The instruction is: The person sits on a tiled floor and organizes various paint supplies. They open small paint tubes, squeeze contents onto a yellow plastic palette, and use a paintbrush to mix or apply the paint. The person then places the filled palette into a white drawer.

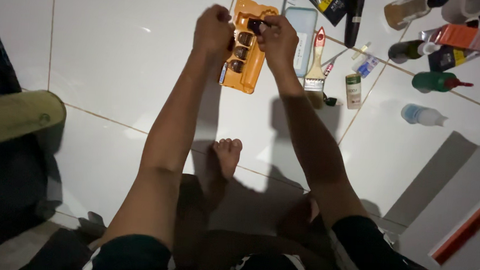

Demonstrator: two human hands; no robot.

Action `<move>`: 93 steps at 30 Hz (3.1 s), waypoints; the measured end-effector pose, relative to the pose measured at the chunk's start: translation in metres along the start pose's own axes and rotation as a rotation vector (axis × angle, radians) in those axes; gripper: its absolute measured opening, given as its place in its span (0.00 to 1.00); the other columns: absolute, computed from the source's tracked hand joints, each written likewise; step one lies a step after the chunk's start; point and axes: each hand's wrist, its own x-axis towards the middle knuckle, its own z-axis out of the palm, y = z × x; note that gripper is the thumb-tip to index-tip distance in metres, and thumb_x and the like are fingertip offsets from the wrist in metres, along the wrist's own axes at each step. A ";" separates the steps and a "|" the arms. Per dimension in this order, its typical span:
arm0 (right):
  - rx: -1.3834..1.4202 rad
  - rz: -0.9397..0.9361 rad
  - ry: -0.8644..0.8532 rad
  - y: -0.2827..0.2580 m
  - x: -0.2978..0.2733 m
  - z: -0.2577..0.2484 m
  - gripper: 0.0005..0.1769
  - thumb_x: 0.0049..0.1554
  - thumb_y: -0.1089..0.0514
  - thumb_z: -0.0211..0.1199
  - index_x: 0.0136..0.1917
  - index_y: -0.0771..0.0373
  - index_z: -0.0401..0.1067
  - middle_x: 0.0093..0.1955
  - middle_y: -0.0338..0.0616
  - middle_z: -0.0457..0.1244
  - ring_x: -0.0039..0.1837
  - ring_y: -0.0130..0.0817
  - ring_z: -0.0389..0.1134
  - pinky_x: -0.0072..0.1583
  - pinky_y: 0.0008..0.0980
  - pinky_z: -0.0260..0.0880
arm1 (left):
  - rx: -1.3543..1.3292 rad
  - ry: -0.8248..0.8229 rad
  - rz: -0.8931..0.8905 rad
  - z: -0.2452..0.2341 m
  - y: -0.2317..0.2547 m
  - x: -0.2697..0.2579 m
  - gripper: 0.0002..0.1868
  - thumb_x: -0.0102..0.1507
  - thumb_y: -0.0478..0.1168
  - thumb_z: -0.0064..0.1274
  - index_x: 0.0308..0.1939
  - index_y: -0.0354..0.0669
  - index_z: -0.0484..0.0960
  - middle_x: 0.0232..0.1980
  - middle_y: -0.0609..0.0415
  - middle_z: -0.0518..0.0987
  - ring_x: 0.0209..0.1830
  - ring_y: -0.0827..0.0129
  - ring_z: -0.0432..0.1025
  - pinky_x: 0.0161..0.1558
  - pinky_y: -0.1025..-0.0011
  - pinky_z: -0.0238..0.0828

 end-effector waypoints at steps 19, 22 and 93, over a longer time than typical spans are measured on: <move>-0.205 -0.231 0.136 0.007 0.007 0.022 0.11 0.53 0.63 0.73 0.48 0.64 0.74 0.40 0.44 0.72 0.43 0.29 0.74 0.46 0.29 0.75 | -0.049 -0.076 -0.155 0.006 0.010 -0.013 0.13 0.59 0.43 0.65 0.33 0.37 0.80 0.25 0.52 0.81 0.20 0.71 0.75 0.25 0.68 0.73; -0.309 -0.126 0.147 0.003 0.008 0.023 0.11 0.53 0.59 0.74 0.45 0.63 0.74 0.40 0.42 0.73 0.42 0.29 0.74 0.46 0.30 0.75 | 0.045 -0.022 -0.016 0.005 0.020 -0.017 0.14 0.59 0.43 0.65 0.32 0.36 0.80 0.23 0.52 0.79 0.19 0.70 0.74 0.25 0.67 0.71; -0.146 -0.467 0.040 -0.042 -0.061 -0.110 0.16 0.68 0.67 0.56 0.68 0.68 0.68 0.60 0.47 0.66 0.61 0.31 0.66 0.65 0.32 0.68 | -0.839 -0.361 0.088 0.130 0.104 -0.045 0.16 0.74 0.45 0.48 0.56 0.34 0.73 0.44 0.50 0.79 0.45 0.66 0.76 0.48 0.67 0.76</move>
